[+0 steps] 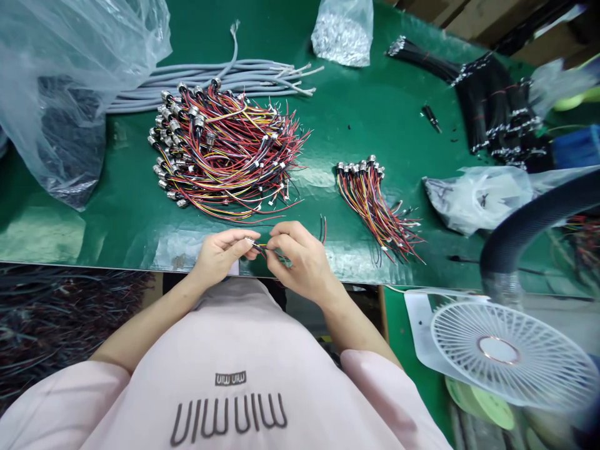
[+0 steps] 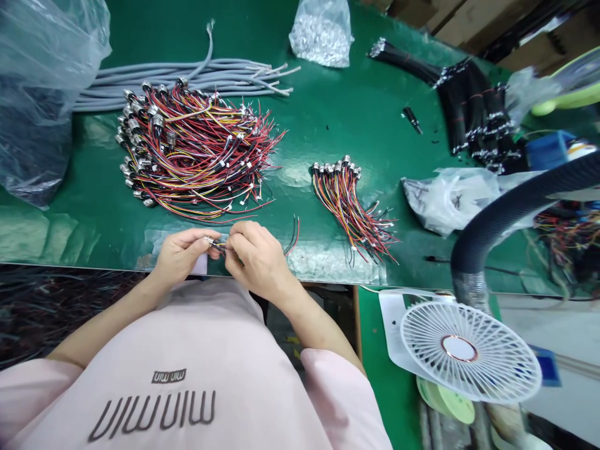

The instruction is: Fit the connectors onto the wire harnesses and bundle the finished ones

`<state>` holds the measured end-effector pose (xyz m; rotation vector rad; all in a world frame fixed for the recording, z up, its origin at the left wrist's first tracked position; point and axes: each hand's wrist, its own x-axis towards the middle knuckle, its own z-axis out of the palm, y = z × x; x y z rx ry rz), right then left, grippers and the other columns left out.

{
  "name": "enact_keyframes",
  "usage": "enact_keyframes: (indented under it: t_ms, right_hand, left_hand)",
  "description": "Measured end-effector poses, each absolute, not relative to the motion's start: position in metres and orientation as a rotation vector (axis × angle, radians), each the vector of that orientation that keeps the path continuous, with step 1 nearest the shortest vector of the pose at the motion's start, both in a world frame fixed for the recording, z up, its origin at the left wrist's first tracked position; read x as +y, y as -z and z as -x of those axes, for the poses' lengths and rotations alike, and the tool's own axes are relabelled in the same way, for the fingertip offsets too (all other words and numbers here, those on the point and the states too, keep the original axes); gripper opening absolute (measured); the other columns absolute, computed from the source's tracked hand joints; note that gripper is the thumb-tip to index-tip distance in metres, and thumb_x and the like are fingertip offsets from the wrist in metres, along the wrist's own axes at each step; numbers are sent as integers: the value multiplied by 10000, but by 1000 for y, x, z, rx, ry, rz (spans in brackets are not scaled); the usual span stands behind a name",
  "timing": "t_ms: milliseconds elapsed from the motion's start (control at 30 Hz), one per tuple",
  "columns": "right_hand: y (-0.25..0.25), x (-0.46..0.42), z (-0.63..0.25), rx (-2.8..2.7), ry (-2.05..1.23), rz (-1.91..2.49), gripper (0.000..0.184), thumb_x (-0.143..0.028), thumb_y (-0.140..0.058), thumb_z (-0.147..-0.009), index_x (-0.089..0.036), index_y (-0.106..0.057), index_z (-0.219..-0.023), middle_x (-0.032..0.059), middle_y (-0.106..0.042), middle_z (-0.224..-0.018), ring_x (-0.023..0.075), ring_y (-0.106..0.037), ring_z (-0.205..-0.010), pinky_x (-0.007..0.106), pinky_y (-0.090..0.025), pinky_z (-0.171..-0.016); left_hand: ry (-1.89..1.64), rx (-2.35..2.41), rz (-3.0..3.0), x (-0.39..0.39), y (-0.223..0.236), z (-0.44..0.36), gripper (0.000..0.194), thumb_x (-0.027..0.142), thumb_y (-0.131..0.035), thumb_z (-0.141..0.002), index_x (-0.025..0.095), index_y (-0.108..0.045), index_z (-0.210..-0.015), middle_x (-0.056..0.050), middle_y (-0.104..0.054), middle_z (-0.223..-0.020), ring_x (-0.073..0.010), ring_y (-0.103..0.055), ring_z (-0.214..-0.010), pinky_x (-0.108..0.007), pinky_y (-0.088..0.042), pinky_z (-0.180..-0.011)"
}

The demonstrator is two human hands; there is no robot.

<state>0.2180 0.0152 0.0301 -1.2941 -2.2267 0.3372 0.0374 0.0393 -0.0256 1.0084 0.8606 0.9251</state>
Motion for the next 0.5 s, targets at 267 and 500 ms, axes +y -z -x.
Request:
enact_keyframes:
  t_ms: [267, 500]
  right_hand:
    - [-33, 20, -215, -2267, -303, 1254, 94, -129, -504, -861, -206, -534, -816, 80, -611, -947, 181, -567, -864, 309, -473, -736]
    - [-31, 19, -215, -2257, -262, 1235, 120, -112, -490, -857, -202, -528, -787, 81, -612, -917, 180, -564, -845, 311, -469, -733]
  left_hand:
    - [-919, 877, -1039, 41, 22, -37, 343, 450, -715, -784, 137, -747, -922, -54, -745, -670, -170, -707, -618, -262, -581, -622]
    - [-907, 850, -982, 40, 26, -36, 340, 435, -730, -780, 134, -747, -938, -54, -747, -682, -163, -707, -621, -256, -580, -628]
